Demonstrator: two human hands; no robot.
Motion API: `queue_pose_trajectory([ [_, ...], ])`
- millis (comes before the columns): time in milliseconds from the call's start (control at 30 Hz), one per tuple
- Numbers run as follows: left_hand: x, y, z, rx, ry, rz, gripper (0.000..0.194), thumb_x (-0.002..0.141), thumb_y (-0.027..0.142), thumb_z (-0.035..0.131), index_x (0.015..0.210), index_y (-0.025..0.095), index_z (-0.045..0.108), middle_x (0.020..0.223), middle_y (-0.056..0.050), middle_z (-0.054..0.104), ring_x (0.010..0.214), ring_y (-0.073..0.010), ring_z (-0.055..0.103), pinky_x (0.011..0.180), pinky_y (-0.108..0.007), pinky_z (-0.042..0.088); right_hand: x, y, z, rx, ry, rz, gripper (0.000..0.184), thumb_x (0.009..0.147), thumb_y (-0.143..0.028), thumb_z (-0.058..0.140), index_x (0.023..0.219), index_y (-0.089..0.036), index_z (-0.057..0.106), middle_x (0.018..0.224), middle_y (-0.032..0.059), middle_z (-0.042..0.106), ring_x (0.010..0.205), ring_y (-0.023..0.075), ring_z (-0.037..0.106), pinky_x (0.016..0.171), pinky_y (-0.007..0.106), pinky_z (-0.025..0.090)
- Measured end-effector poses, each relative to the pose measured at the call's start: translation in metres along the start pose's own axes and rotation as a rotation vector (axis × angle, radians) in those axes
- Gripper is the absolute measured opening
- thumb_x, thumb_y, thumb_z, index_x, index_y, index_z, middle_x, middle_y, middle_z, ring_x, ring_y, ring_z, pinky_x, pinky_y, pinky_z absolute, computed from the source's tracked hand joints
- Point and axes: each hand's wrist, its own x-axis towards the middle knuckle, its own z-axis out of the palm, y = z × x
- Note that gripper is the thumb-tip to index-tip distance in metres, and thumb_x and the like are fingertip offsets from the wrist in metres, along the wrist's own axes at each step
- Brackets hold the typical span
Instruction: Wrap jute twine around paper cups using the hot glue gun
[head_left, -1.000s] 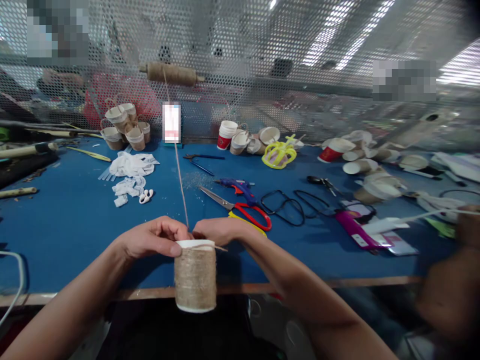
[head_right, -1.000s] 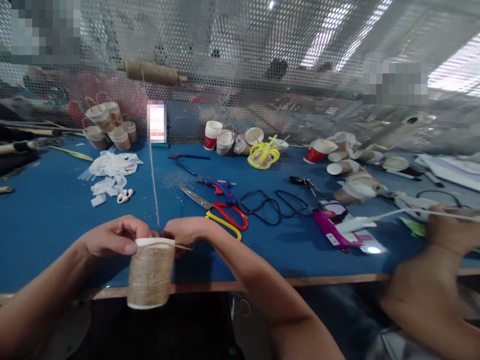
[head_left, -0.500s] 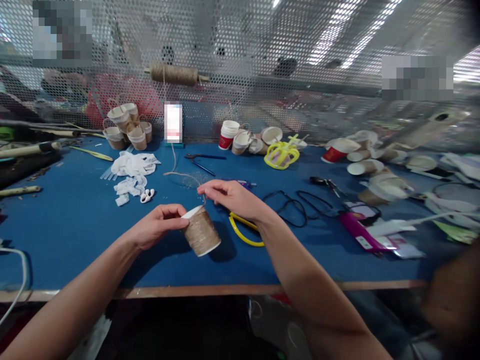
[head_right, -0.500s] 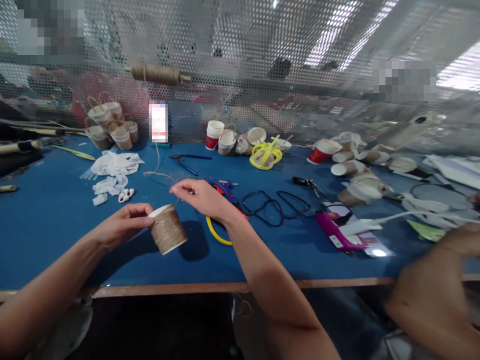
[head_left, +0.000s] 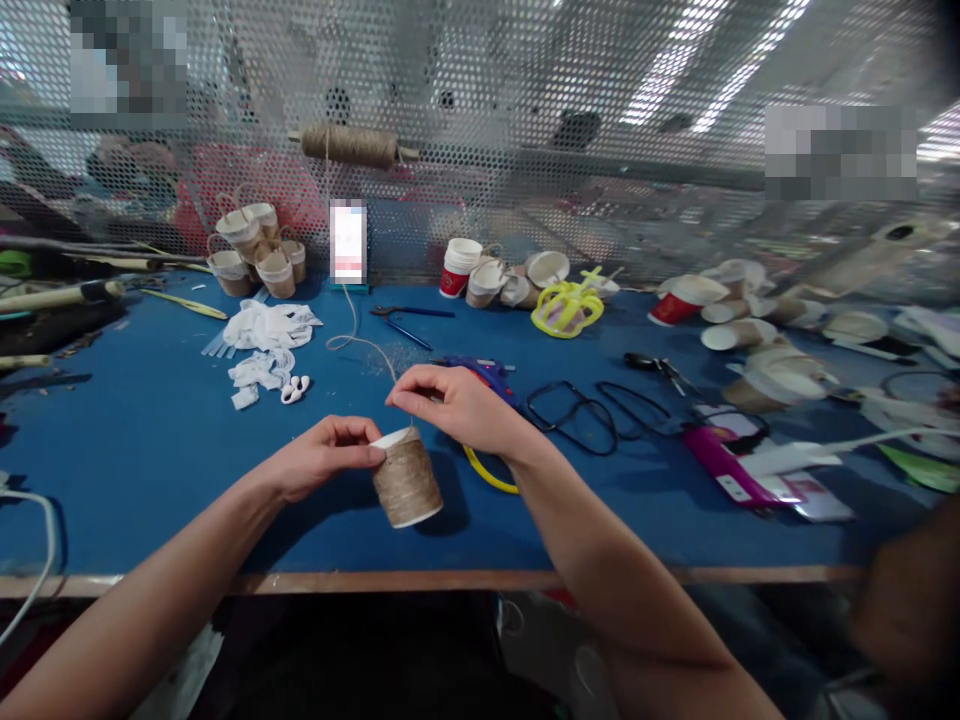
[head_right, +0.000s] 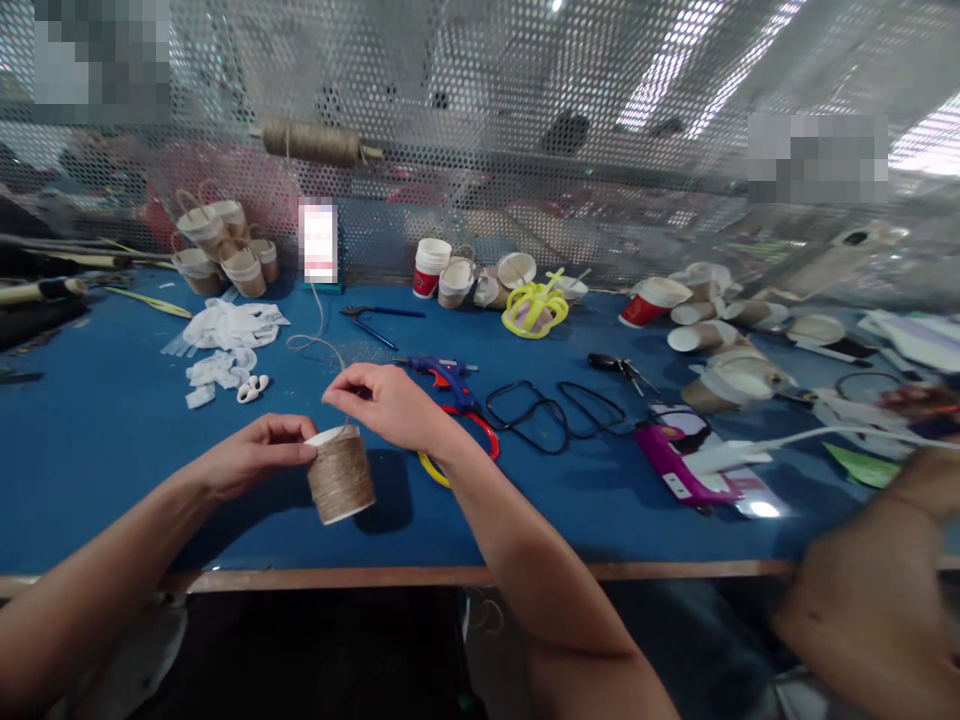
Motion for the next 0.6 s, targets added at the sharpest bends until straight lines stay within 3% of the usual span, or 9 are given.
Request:
queue_pose_trajectory([
  [67,0.001,-0.002,0.000,0.005,-0.018,0.007,0.011,0.070,0.023,0.063,0.064,0.015,0.062,0.060,0.001,0.053,0.059,-0.0109,0.044,0.062,-0.027,0.033,0.004,-0.003,0.004,0.034,0.027,-0.049,0.016,0.081,-0.023,0.047,0.081,-0.018,0.062,0.083,0.0029,0.062,0.079,0.0134,0.057,0.073,0.029,0.043],
  [167,0.002,-0.003,0.002,0.006,-0.017,0.005,0.012,0.070,0.024,0.064,0.064,0.015,0.062,0.060,0.000,0.053,0.059,-0.0116,0.045,0.063,-0.027,0.033,0.014,0.002,0.012,0.138,-0.079,-0.036,0.020,0.084,-0.022,0.041,0.088,-0.017,0.060,0.085,0.0031,0.064,0.082,0.0131,0.059,0.075,0.029,0.045],
  [267,0.002,-0.003,0.003,-0.002,0.004,-0.014,0.012,0.068,0.025,0.066,0.063,0.015,0.061,0.059,0.000,0.053,0.058,-0.0119,0.044,0.061,-0.027,0.032,0.024,0.017,0.012,-0.038,-0.077,0.047,0.018,0.080,-0.016,0.046,0.088,-0.018,0.062,0.086,0.0026,0.066,0.083,0.0141,0.060,0.075,0.029,0.045],
  [400,0.002,-0.004,0.003,-0.083,0.044,-0.012,0.013,0.065,0.026,0.068,0.061,0.016,0.061,0.059,0.000,0.054,0.057,-0.0118,0.044,0.060,-0.027,0.031,0.024,0.044,-0.015,-0.307,0.215,0.166,0.016,0.076,-0.016,0.050,0.086,-0.021,0.062,0.093,0.0049,0.064,0.091,0.0195,0.057,0.082,0.035,0.040],
  [467,0.004,-0.004,0.004,-0.127,0.073,-0.004,0.014,0.064,0.026,0.069,0.061,0.016,0.061,0.059,0.000,0.055,0.057,-0.0116,0.045,0.060,-0.027,0.031,0.017,0.059,-0.036,-0.376,0.320,0.271,0.012,0.076,-0.019,0.052,0.082,-0.021,0.062,0.087,0.0077,0.063,0.087,0.0230,0.057,0.080,0.039,0.040],
  [533,0.005,-0.004,0.004,-0.157,0.102,0.008,0.015,0.063,0.026,0.070,0.060,0.016,0.061,0.059,0.001,0.055,0.058,-0.0112,0.044,0.060,-0.026,0.031,0.006,0.075,-0.054,-0.447,0.367,0.405,0.005,0.074,-0.019,0.056,0.073,-0.019,0.061,0.078,0.0103,0.062,0.086,0.0271,0.057,0.078,0.043,0.039],
  [600,0.006,-0.004,0.005,-0.170,0.128,0.024,0.016,0.063,0.026,0.070,0.060,0.015,0.060,0.059,0.001,0.055,0.058,-0.0108,0.045,0.061,-0.026,0.032,-0.003,0.091,-0.064,-0.486,0.333,0.525,0.003,0.069,-0.017,0.063,0.067,-0.016,0.061,0.075,0.0118,0.061,0.084,0.0283,0.057,0.077,0.043,0.041],
])
